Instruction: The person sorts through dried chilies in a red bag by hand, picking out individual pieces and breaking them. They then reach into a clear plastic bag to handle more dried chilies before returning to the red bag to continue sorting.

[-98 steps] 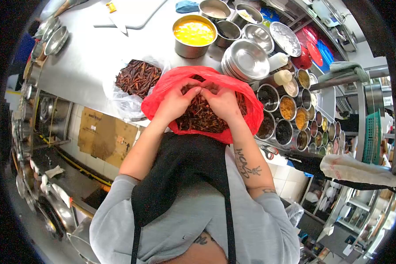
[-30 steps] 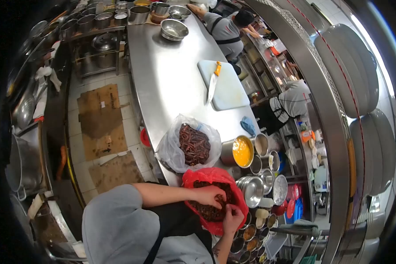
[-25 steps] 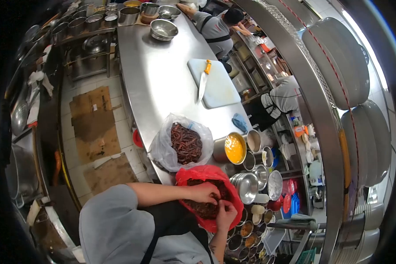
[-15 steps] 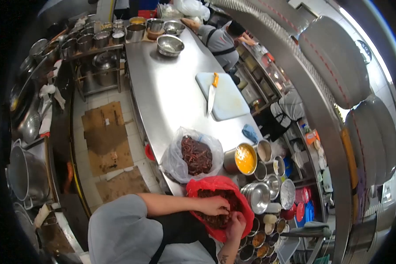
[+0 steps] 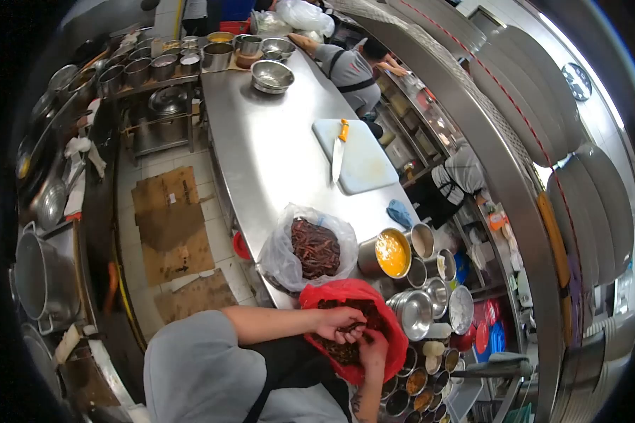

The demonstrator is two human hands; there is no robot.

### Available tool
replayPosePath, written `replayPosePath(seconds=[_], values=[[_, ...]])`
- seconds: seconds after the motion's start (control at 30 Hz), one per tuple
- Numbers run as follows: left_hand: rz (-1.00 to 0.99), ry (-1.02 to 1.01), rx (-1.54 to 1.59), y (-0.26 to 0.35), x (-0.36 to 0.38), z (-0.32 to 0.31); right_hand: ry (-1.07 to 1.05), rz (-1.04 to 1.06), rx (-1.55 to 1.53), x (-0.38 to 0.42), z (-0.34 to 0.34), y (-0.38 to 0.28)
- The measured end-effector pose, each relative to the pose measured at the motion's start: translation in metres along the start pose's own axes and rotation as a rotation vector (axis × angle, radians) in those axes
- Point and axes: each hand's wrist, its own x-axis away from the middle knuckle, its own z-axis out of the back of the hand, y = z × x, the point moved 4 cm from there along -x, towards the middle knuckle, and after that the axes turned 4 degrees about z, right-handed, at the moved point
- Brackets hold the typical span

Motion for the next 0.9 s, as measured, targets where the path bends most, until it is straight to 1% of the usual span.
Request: replayPosePath(seconds=[0.07, 0.1, 0.13, 0.17, 0.2, 0.23, 0.3, 0.37, 0.43, 0.5, 0.57, 0.6, 0.63, 0.7, 0.77, 0.83, 0.9], values=[[-0.008, -0.038, 0.018, 0.002, -0.001, 0.002, 0.039, 0.073, 0.041, -0.001, 0.009, -0.001], [-0.045, 0.029, -0.046, 0.006, -0.001, 0.005, 0.065, 0.104, 0.044, -0.002, 0.011, 0.0], [-0.072, 0.095, -0.106, 0.006, -0.003, 0.009, 0.041, 0.036, 0.003, -0.003, 0.013, 0.005], [-0.093, 0.158, -0.169, 0.005, -0.003, 0.01, 0.022, -0.036, -0.037, 0.0, 0.018, -0.005], [-0.121, 0.169, -0.183, 0.006, -0.002, 0.013, 0.057, 0.013, -0.039, -0.001, 0.017, 0.004], [-0.167, 0.277, -0.226, 0.007, -0.002, 0.017, 0.085, 0.032, -0.048, 0.0, 0.019, 0.002], [-0.237, 0.359, -0.312, 0.011, 0.003, 0.017, 0.127, 0.069, -0.076, -0.001, 0.017, -0.01], [-0.281, 0.403, -0.389, 0.013, 0.006, 0.014, 0.131, 0.048, -0.165, -0.01, 0.008, 0.013], [-0.271, 0.378, -0.411, 0.011, 0.005, 0.015, 0.118, -0.094, -0.352, -0.012, -0.002, 0.033], [-0.308, 0.439, -0.462, 0.01, 0.005, 0.015, 0.21, 0.059, -0.277, -0.01, 0.001, 0.021], [-0.356, 0.489, -0.559, 0.011, 0.009, 0.011, 0.291, 0.037, -0.351, -0.009, 0.002, 0.023], [-0.357, 0.552, -0.661, 0.012, 0.008, 0.01, 0.235, -0.073, -0.418, -0.007, 0.004, 0.017], [-0.466, 0.57, -0.796, 0.015, 0.008, 0.007, 0.174, -0.187, -0.486, -0.003, 0.008, 0.006], [-0.709, 0.52, -0.936, 0.012, -0.011, 0.023, 0.154, -0.191, -0.515, 0.002, 0.016, -0.024], [-0.709, 0.569, -1.26, 0.02, 0.001, 0.004, 0.23, 0.086, -0.5, -0.005, 0.014, -0.017], [-0.691, 0.564, -1.184, 0.016, 0.007, -0.006, 0.163, 0.048, -0.52, -0.002, 0.018, -0.037], [-0.653, 0.611, -1.162, 0.013, 0.009, -0.003, 0.258, 0.008, -0.519, 0.0, 0.014, -0.036]])
